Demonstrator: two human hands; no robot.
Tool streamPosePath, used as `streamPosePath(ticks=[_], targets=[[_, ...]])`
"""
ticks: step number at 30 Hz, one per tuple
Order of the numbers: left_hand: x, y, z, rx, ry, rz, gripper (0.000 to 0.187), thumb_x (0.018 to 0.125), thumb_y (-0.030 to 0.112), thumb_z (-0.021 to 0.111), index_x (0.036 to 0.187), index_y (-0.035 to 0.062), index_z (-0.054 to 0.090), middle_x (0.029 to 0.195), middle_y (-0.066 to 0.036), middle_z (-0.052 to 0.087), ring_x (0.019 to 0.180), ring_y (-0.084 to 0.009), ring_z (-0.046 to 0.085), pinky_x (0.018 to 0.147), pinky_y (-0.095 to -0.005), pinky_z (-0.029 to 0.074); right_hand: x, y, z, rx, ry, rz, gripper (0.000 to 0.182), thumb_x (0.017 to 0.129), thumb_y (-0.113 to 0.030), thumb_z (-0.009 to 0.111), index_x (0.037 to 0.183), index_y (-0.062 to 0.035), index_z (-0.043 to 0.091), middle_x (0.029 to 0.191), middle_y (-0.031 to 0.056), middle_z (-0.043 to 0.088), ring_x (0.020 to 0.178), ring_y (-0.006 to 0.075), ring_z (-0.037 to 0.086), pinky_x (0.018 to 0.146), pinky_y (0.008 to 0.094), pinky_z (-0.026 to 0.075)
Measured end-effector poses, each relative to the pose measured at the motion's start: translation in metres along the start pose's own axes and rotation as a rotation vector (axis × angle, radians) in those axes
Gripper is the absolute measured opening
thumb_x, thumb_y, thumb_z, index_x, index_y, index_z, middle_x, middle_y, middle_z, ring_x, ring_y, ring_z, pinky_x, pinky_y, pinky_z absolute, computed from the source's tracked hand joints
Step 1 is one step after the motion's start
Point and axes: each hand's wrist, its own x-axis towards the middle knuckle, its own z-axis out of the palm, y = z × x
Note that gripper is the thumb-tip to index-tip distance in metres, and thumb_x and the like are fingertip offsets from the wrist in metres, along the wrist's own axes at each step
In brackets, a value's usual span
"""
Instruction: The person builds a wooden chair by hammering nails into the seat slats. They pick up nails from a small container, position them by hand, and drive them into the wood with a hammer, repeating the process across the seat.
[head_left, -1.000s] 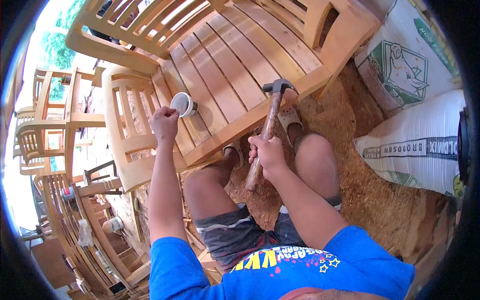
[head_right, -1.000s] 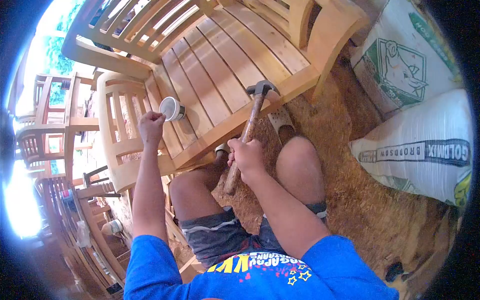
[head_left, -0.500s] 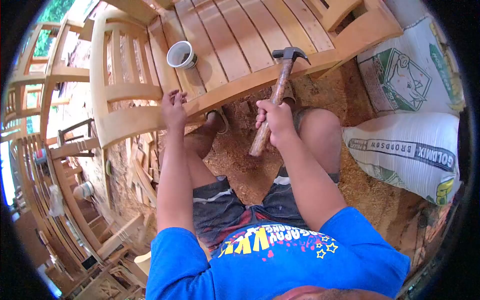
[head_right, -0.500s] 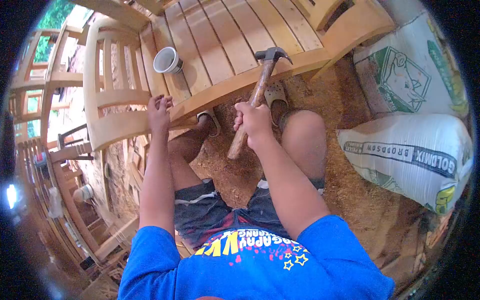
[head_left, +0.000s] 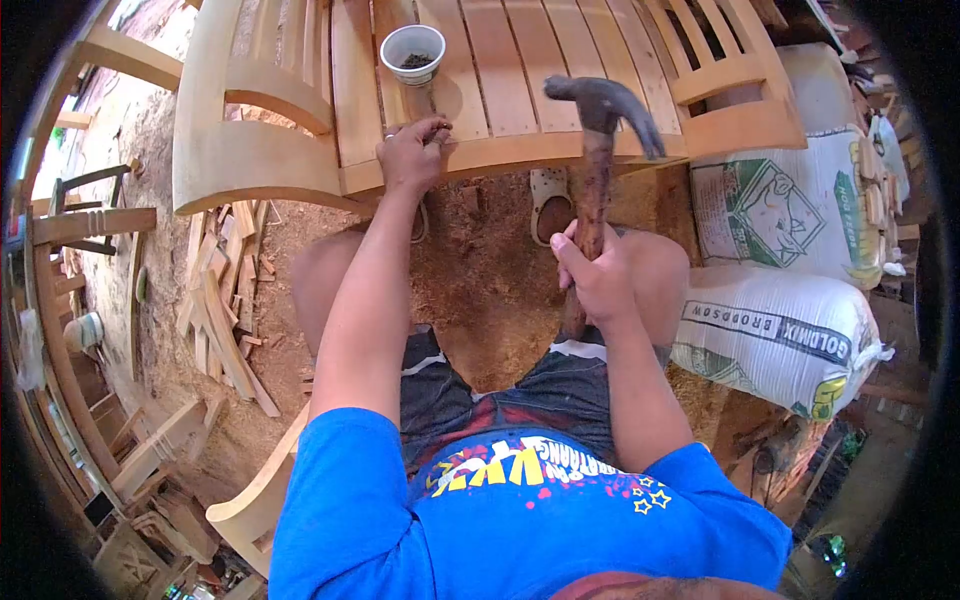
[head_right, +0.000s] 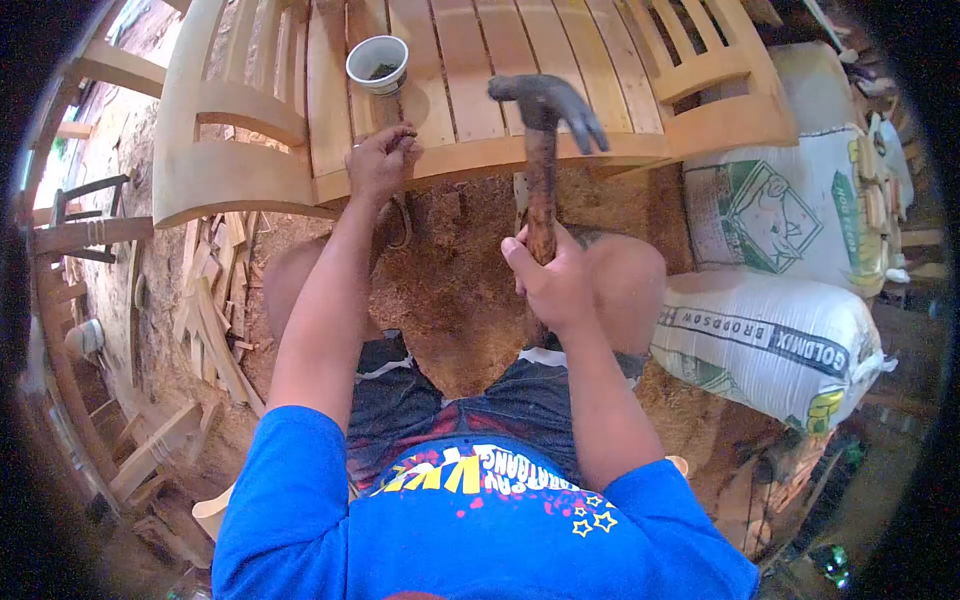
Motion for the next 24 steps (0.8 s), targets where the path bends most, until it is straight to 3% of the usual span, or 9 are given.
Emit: streamPosePath(ticks=[2, 6, 8, 13, 18, 21, 24], targets=[[0.001, 0.001, 0.000, 0.009, -0.003, -0.020, 0.021, 0.091, 0.033, 0.074, 0.108, 0.0252, 0.081, 0.112, 0.000, 0.078, 0.114, -0.0258, 0.064, 0.103, -0.0442, 0.041, 0.000, -0.012, 0.009, -0.061, -0.045, 0.041, 0.022, 0.096, -0.024, 0.073, 0.096, -0.0065, 0.060, 0.068, 0.0003, 0.058, 0.053, 0.0092, 0.055, 0.052, 0.0275, 0.047], [0.001, 0.012, -0.004, 0.147, 0.001, -0.005, 0.023, 0.089, 0.039, 0.074, 0.109, 0.0285, 0.081, 0.111, 0.000, 0.078, 0.111, -0.0271, 0.066, 0.099, -0.0457, 0.044, 0.000, -0.025, 0.024, -0.188, -0.117, 0.066, 0.028, 0.097, -0.028, 0.072, 0.103, -0.0016, 0.063, 0.073, 0.0044, 0.062, 0.059, 0.0131, 0.060, 0.057, 0.0311, 0.049], [-0.001, 0.002, 0.001, 0.179, 0.048, 0.068, 0.031, 0.086, 0.048, 0.076, 0.111, 0.0309, 0.080, 0.108, -0.003, 0.078, 0.106, -0.0286, 0.069, 0.093, -0.0476, 0.049, 0.005, -0.022, 0.025, -0.295, -0.114, -0.021, 0.031, 0.098, -0.029, 0.071, 0.105, 0.0008, 0.064, 0.076, 0.0079, 0.064, 0.065, 0.0163, 0.063, 0.062, 0.0341, 0.051], [-0.001, 0.009, -0.004, 0.177, 0.017, 0.013, 0.031, 0.086, 0.049, 0.075, 0.111, 0.0304, 0.080, 0.111, -0.001, 0.078, 0.109, -0.0289, 0.068, 0.093, -0.0476, 0.047, 0.004, -0.053, 0.035, -0.392, -0.115, -0.201, 0.037, 0.100, -0.034, 0.069, 0.102, 0.0032, 0.063, 0.075, 0.0129, 0.064, 0.071, 0.0199, 0.063, 0.069, 0.0377, 0.051], [0.000, 0.008, -0.002, 0.159, 0.026, 0.020, 0.029, 0.086, 0.045, 0.076, 0.111, 0.0303, 0.080, 0.115, 0.002, 0.077, 0.111, -0.0280, 0.068, 0.094, -0.0470, 0.048, 0.009, -0.066, 0.044, -0.339, -0.172, -0.281, 0.040, 0.102, -0.036, 0.067, 0.100, 0.0034, 0.062, 0.071, 0.0133, 0.061, 0.068, 0.0174, 0.058, 0.066, 0.0366, 0.049], [-0.003, 0.006, -0.002, 0.150, 0.041, 0.038, 0.029, 0.086, 0.043, 0.077, 0.111, 0.0298, 0.080, 0.116, 0.002, 0.077, 0.111, -0.0283, 0.068, 0.096, -0.0461, 0.049, 0.022, -0.053, 0.049, -0.457, -0.176, -0.269, 0.041, 0.101, -0.036, 0.067, 0.101, 0.0045, 0.062, 0.074, 0.0186, 0.064, 0.070, 0.0250, 0.064, 0.069, 0.0403, 0.051], [-0.004, 0.007, -0.001, 0.196, 0.063, 0.074, 0.029, 0.086, 0.042, 0.076, 0.112, 0.0289, 0.080, 0.117, 0.000, 0.077, 0.110, -0.0294, 0.069, 0.097, -0.0450, 0.050, 0.046, -0.020, 0.054, -0.640, -0.159, -0.224, 0.042, 0.099, -0.036, 0.067, 0.103, 0.0055, 0.063, 0.081, 0.0249, 0.068, 0.078, 0.0376, 0.070, 0.075, 0.0454, 0.053]])
